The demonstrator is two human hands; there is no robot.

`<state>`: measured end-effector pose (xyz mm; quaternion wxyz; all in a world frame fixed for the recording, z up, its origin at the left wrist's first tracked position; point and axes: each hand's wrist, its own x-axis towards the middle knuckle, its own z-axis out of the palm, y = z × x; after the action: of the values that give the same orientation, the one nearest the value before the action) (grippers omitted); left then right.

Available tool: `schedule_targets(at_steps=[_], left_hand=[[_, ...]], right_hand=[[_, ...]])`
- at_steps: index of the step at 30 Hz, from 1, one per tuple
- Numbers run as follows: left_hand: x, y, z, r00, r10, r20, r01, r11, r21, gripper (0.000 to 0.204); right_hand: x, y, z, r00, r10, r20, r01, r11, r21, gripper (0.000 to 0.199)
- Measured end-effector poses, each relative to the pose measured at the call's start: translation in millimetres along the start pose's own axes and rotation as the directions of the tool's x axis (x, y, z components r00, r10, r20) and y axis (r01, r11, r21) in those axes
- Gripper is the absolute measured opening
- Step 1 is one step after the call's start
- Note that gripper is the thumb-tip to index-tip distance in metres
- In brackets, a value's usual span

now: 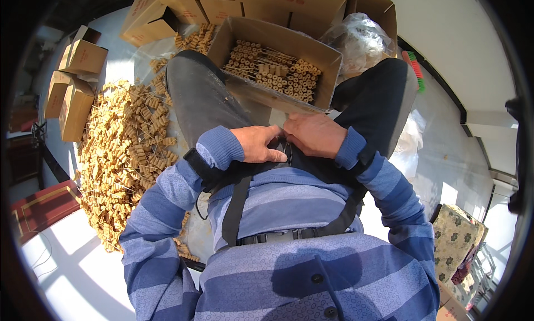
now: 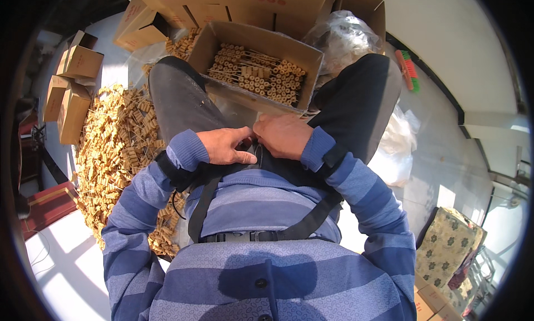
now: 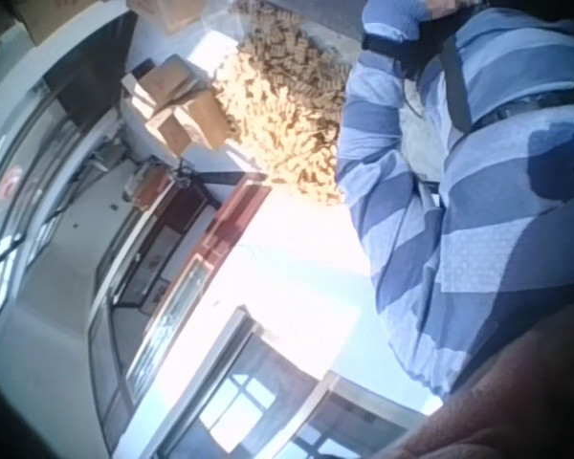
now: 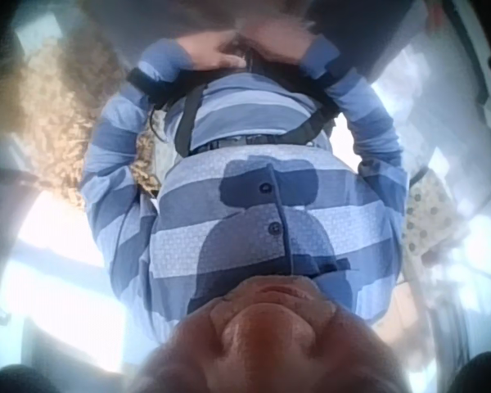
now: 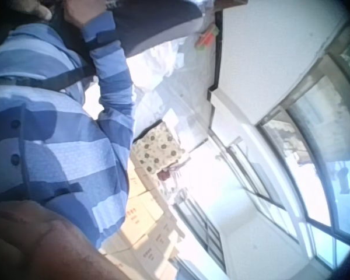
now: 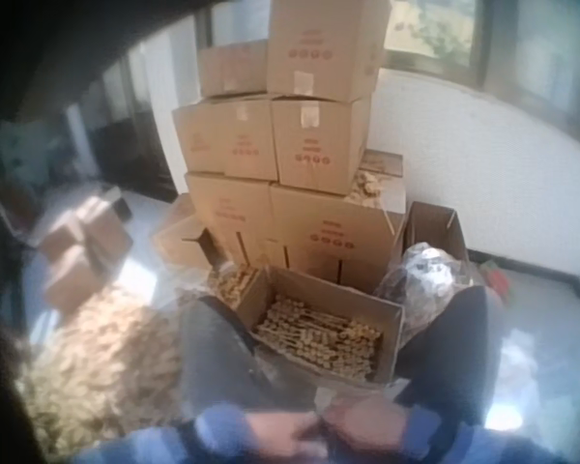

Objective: The person threads small cylindrical snack pieces onto wooden skewers and places the completed skewers into a cardboard box. The person repeatedly picks up skewers and snacks from a large pile on the floor, aligns the snacks, and inserts them into the box.

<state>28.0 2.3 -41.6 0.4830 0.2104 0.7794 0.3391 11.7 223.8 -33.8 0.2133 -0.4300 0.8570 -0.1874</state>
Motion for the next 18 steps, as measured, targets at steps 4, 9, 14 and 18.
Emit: schedule_targets(at_steps=[4, 9, 14, 18], left_hand=[[11.0, 2.5, -3.2, 0.998, 0.025, 0.051, -0.028, 0.999, 0.041, 0.059], [0.0, 3.9, 9.2, 0.976, 0.111, -0.185, -0.128, 0.988, -0.082, 0.036], [-22.5, 11.1, 32.2, 0.886, 0.402, -0.230, -0.305, 0.880, 0.363, 0.032], [-25.3, 9.3, 29.7, 0.871, 0.432, -0.233, -0.300, 0.844, 0.445, 0.024]], right_hand=[[-6.8, 3.3, 0.6, 1.000, 0.007, -0.019, -0.006, 0.999, 0.040, 0.014], [-3.3, 8.5, 5.2, 0.999, 0.038, 0.005, -0.039, 0.996, 0.075, 0.014], [-0.2, 12.3, 11.0, 0.998, 0.053, 0.039, -0.056, 0.995, 0.082, 0.016], [-1.2, 11.4, 11.7, 0.999, 0.040, 0.020, -0.041, 0.996, 0.083, 0.017]])
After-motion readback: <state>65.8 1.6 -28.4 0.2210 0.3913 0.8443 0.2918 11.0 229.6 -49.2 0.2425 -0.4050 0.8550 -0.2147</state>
